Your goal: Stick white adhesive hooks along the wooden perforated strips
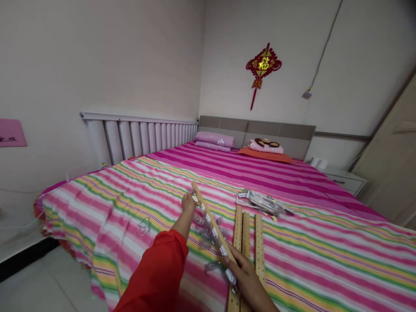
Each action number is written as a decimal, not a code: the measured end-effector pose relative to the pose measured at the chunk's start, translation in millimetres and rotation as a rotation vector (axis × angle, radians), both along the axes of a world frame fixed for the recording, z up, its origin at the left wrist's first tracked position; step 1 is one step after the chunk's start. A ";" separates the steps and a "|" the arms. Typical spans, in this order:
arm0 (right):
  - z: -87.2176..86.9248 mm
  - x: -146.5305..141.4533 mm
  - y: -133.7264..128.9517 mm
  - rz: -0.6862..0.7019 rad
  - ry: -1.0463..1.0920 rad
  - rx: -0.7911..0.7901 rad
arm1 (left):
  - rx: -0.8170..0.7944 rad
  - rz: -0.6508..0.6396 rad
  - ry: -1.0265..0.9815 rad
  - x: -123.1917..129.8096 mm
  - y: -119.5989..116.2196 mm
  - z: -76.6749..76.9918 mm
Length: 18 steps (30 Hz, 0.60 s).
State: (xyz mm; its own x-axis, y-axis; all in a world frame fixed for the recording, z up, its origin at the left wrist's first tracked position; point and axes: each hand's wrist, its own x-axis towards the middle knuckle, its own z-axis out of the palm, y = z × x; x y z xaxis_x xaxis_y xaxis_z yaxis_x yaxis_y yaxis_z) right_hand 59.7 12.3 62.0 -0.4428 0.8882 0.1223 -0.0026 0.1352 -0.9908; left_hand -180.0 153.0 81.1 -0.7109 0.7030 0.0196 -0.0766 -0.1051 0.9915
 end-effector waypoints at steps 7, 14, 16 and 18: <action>5.5 -5.5 0.2 -0.041 0.029 -0.014 | -0.067 -0.070 0.147 -5.4 -31.7 -6.4; 1.9 -21.3 -0.7 -0.047 0.071 -0.027 | -0.110 -0.018 0.371 1.8 -75.9 -14.3; -2.1 -24.3 -1.7 -0.054 0.074 -0.016 | -0.065 0.006 0.415 11.2 -80.9 -12.9; -4.8 -26.8 -3.7 -0.057 0.060 -0.009 | -0.021 -0.014 0.376 21.9 -79.5 -9.8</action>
State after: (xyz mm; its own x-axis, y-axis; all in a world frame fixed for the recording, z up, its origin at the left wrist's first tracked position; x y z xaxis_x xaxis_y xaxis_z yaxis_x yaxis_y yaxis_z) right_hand 32.9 8.6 57.2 -0.3834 0.9131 0.1387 -0.0546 0.1275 -0.9903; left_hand -158.2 73.5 71.2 -0.6473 0.7152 0.2635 0.2924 -0.0862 0.9524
